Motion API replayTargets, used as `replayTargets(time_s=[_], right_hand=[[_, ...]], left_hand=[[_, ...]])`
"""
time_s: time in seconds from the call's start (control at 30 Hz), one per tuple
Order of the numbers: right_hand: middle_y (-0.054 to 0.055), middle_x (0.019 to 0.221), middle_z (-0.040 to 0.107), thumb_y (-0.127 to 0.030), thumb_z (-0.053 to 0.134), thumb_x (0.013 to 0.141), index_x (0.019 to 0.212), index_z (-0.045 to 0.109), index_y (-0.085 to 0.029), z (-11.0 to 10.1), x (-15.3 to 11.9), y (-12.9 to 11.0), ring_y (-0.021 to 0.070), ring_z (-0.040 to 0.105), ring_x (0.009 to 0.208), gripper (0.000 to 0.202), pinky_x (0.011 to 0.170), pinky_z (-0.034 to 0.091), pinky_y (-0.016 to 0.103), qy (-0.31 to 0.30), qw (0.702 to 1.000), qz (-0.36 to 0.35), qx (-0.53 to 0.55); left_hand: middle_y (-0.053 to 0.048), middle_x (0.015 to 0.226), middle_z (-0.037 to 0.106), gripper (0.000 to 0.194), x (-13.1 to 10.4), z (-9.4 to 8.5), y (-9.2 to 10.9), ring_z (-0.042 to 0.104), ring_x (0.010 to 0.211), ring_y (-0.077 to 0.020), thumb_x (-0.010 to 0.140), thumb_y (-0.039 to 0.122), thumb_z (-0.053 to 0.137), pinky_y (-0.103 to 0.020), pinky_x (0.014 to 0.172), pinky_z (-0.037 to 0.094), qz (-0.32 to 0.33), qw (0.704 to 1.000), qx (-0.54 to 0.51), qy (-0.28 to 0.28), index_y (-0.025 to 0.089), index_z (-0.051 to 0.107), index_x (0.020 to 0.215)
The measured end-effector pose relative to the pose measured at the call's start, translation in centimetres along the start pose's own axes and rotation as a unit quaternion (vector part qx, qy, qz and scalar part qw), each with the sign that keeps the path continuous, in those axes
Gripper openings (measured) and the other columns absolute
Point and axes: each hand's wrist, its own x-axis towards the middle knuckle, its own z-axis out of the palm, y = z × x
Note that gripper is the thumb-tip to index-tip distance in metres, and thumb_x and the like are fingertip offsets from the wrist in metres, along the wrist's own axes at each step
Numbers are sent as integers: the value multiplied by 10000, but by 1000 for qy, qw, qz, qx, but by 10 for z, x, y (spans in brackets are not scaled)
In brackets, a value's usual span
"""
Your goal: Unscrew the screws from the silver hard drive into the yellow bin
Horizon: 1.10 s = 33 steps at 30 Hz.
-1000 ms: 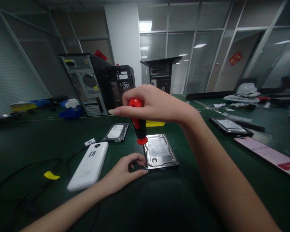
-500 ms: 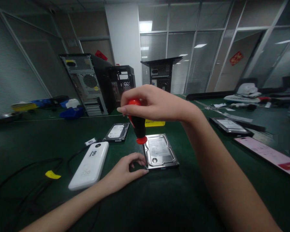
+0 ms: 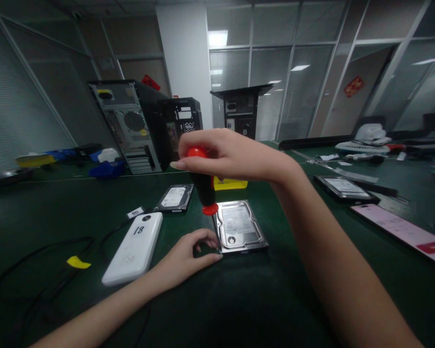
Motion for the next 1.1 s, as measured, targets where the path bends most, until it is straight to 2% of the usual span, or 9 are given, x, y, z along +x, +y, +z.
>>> replayTargets(time_s=[0.2,0.37,0.5,0.6,0.67,0.73,0.83,0.9,1.1], right_hand=[[4,803,548,-332,507,916,887,582,-106,1,0,1,79,459,688,240,584,342,209,10,1000,-7,-10],[5,883,551,-313,586,868,942,547,-113,3,1,1,79,460,736,217,626,346,210,65,997,-25,-34],[-18,713,494,-409,518,899,773,564,-113,5,2,1,68,415,636,325,570,299,215,36,999,-4,-33],[-22,665,457,-495,428,921,701,537,-122,4,1,0,63,398,601,447,554,279,217,20,1000,23,-3],[-11,694,472,-486,339,954,733,540,-127,4,0,-1,73,417,624,467,570,290,224,22,999,32,17],[5,746,500,-402,292,980,780,547,-128,3,-1,-2,91,445,673,424,597,304,233,28,999,30,24],[18,803,522,-260,307,968,806,541,-125,2,-1,-4,107,459,722,315,616,313,237,28,999,25,27],[13,799,522,-230,327,961,821,540,-124,1,-1,-6,102,458,711,276,616,318,231,23,999,27,34],[-18,674,471,-396,393,956,744,542,-125,1,0,-6,67,421,596,375,576,303,222,3,999,30,23]], left_hand=[[-23,1016,648,240,0,0,0,586,948,-208,820,339,635,-284,771,423,3,1000,-7,-2,193,624,1010],[-24,1003,652,226,1,1,1,586,937,-206,812,319,641,-283,770,419,5,1000,-5,4,185,628,994],[-32,1026,652,233,1,1,0,585,950,-211,814,321,638,-284,764,420,4,1000,-4,4,187,628,1005],[-31,1033,652,241,0,1,0,585,954,-212,816,337,636,-287,770,423,4,1000,0,1,193,627,1009],[-29,1034,652,244,0,1,-1,585,955,-211,817,344,637,-289,774,426,5,1000,0,-3,195,626,1010],[-28,1030,651,246,1,1,-1,585,954,-210,819,350,636,-289,774,427,5,1000,0,-4,195,625,1010],[-28,1026,650,251,0,1,-1,586,951,-210,819,354,633,-290,777,429,5,1000,0,-3,198,623,1016],[-30,1032,650,256,0,0,0,585,956,-212,820,357,628,-292,780,432,0,1000,1,-5,201,621,1022],[-29,1030,649,253,0,-1,2,583,956,-211,820,357,629,-289,777,426,-5,1000,2,-6,198,619,1016]])
